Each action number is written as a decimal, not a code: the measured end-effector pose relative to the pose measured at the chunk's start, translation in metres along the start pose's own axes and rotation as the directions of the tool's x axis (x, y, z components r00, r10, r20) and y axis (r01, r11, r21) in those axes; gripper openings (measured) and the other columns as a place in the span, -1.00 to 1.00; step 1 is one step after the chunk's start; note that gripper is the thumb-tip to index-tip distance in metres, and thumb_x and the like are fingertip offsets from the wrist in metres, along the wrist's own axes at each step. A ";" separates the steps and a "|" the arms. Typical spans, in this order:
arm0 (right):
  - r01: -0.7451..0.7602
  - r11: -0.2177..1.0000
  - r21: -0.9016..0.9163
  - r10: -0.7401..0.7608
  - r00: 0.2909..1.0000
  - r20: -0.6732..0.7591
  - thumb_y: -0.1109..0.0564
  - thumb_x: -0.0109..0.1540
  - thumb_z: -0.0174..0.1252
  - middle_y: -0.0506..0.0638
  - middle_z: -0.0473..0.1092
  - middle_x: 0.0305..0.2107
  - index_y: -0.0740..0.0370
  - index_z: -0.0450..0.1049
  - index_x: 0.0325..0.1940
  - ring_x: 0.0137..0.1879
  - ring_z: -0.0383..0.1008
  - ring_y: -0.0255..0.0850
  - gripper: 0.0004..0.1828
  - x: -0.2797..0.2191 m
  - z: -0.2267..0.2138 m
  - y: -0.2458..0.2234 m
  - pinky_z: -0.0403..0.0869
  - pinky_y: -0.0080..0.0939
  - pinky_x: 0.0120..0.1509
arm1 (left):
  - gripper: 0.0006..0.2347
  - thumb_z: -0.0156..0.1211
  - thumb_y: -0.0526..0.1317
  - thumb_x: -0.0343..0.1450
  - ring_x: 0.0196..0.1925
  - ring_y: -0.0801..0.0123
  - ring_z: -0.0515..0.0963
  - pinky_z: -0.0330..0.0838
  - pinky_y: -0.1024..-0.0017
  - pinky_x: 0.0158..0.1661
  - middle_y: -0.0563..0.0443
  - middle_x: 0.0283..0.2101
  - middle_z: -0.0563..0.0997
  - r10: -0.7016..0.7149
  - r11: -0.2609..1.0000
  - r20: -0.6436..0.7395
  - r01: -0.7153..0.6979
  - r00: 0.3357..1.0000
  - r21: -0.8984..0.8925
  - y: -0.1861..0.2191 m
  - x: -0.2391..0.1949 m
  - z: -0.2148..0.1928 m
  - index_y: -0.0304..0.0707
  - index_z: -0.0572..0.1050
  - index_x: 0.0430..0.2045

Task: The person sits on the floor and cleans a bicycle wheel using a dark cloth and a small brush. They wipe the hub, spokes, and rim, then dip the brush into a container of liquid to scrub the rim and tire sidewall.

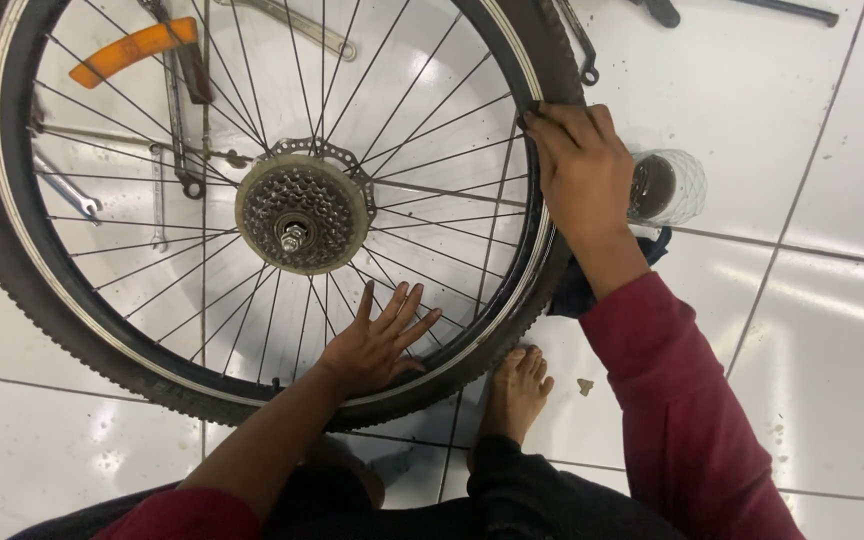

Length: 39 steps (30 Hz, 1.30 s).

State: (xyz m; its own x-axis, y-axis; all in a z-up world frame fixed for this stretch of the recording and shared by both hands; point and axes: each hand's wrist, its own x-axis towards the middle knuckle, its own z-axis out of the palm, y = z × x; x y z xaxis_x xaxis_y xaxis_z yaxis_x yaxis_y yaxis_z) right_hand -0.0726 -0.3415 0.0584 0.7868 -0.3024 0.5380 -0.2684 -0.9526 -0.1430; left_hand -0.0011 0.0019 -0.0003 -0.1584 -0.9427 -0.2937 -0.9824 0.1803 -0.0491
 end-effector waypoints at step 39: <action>-0.433 0.863 0.262 0.293 0.849 0.439 0.15 0.18 0.40 -0.02 0.57 -0.35 0.13 0.68 -0.24 -0.20 0.62 -0.07 -0.91 -0.168 -0.052 -0.121 0.59 -0.20 -0.08 | -0.23 -0.42 0.41 0.44 0.58 -0.05 -0.13 0.22 -0.36 0.22 -0.28 0.51 -0.02 -0.010 1.000 -0.037 0.010 0.999 -0.011 -0.004 -0.001 0.004 0.06 -0.17 0.52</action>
State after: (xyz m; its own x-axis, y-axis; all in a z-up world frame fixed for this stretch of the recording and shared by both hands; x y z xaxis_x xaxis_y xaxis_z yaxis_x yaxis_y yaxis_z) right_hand -0.2017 -0.1737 0.0285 0.8337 -0.5498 0.0505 -0.4264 -0.6993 -0.5738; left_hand 0.0035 0.0029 -0.0032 -0.1521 -0.9541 -0.2579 -0.9849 0.1681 -0.0411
